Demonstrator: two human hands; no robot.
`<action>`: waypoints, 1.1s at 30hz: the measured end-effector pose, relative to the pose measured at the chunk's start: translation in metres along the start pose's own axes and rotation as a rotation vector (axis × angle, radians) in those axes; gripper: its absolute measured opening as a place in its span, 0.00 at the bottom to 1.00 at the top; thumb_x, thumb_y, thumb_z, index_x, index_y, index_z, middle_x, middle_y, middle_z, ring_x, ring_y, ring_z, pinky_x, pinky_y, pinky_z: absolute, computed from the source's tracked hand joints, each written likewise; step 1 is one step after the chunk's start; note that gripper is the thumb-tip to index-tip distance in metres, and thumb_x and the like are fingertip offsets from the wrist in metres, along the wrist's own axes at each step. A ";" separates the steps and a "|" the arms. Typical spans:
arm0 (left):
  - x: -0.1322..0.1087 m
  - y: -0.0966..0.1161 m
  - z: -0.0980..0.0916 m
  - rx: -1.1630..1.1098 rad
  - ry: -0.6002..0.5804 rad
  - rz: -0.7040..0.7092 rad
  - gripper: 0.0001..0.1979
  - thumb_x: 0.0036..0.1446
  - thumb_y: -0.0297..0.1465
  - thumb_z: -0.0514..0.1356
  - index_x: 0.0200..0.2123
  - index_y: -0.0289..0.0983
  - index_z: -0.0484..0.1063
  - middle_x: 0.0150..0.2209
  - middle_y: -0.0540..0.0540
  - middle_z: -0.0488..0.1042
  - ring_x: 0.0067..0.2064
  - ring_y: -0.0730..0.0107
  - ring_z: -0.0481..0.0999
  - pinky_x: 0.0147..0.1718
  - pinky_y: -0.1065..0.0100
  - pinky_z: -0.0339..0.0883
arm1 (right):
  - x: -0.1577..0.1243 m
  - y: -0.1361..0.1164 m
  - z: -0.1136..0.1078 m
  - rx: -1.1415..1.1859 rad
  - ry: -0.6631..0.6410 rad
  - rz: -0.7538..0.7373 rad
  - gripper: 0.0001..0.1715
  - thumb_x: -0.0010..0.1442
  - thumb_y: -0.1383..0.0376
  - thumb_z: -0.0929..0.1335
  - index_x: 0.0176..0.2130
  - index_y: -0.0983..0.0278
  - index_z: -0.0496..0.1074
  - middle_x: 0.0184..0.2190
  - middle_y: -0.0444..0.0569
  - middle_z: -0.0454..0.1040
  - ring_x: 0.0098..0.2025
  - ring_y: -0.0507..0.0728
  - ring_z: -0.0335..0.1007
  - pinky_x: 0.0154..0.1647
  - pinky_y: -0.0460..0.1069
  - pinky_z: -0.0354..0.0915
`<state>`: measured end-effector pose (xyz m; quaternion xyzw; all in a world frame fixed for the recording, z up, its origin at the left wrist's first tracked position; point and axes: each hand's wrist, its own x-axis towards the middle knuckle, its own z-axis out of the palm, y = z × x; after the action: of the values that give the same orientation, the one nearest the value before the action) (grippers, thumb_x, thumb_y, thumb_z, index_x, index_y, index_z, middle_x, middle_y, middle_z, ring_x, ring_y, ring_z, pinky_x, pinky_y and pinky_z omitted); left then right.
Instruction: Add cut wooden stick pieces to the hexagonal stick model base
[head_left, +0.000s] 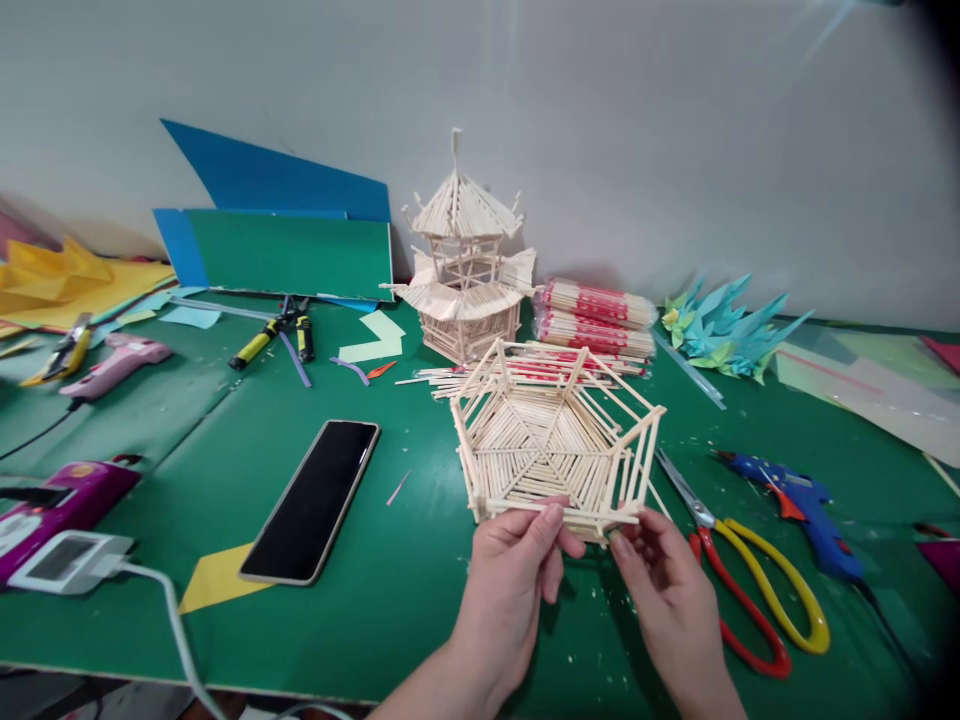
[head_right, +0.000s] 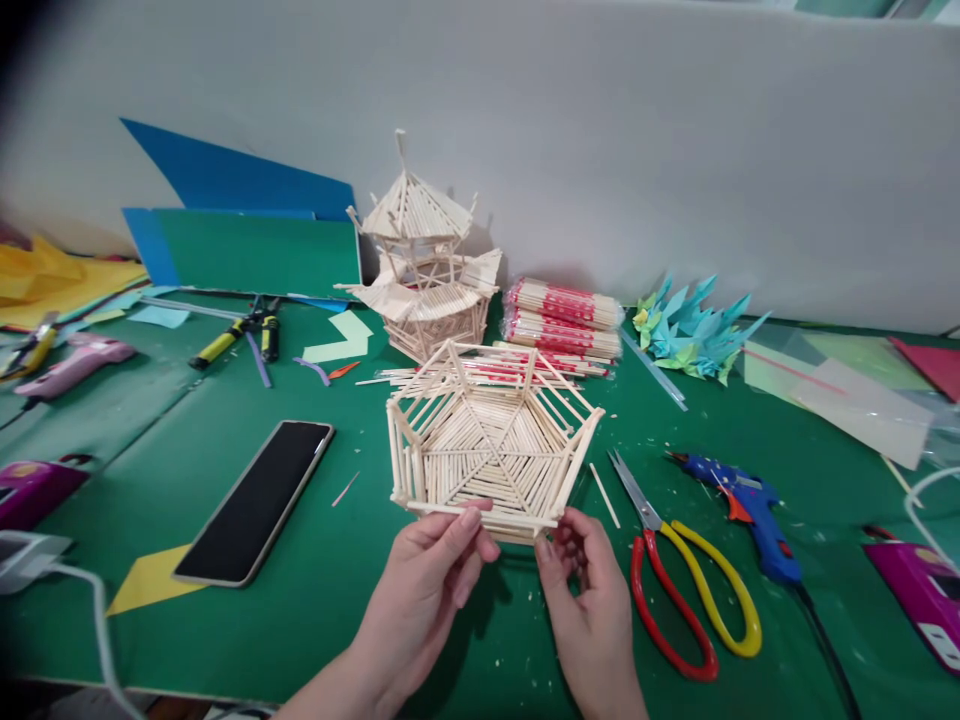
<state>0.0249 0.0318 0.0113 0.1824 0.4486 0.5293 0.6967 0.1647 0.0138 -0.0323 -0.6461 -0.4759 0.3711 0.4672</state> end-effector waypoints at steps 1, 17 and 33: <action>0.000 0.001 0.000 0.012 0.015 -0.008 0.12 0.48 0.36 0.63 0.22 0.31 0.74 0.16 0.50 0.70 0.15 0.86 0.50 0.16 0.75 0.41 | 0.000 0.001 0.000 0.004 0.001 -0.002 0.20 0.53 0.57 0.67 0.43 0.63 0.65 0.36 0.50 0.71 0.36 0.56 0.68 0.36 0.48 0.67; 0.000 0.001 0.000 0.123 0.064 0.033 0.19 0.50 0.38 0.62 0.12 0.34 0.69 0.11 0.53 0.60 0.23 0.76 0.57 0.29 0.74 0.54 | 0.005 0.004 0.000 0.015 0.002 -0.012 0.17 0.53 0.57 0.67 0.41 0.63 0.66 0.34 0.49 0.71 0.35 0.55 0.68 0.35 0.48 0.67; 0.002 0.003 0.002 0.106 0.082 0.049 0.16 0.44 0.38 0.65 0.15 0.34 0.70 0.10 0.55 0.59 0.20 0.79 0.57 0.25 0.73 0.53 | 0.006 -0.002 0.001 0.080 -0.052 -0.065 0.14 0.57 0.59 0.64 0.42 0.63 0.65 0.36 0.50 0.69 0.36 0.55 0.67 0.36 0.48 0.66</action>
<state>0.0253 0.0349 0.0136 0.2080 0.4998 0.5286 0.6539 0.1648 0.0204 -0.0307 -0.6012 -0.4935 0.3910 0.4921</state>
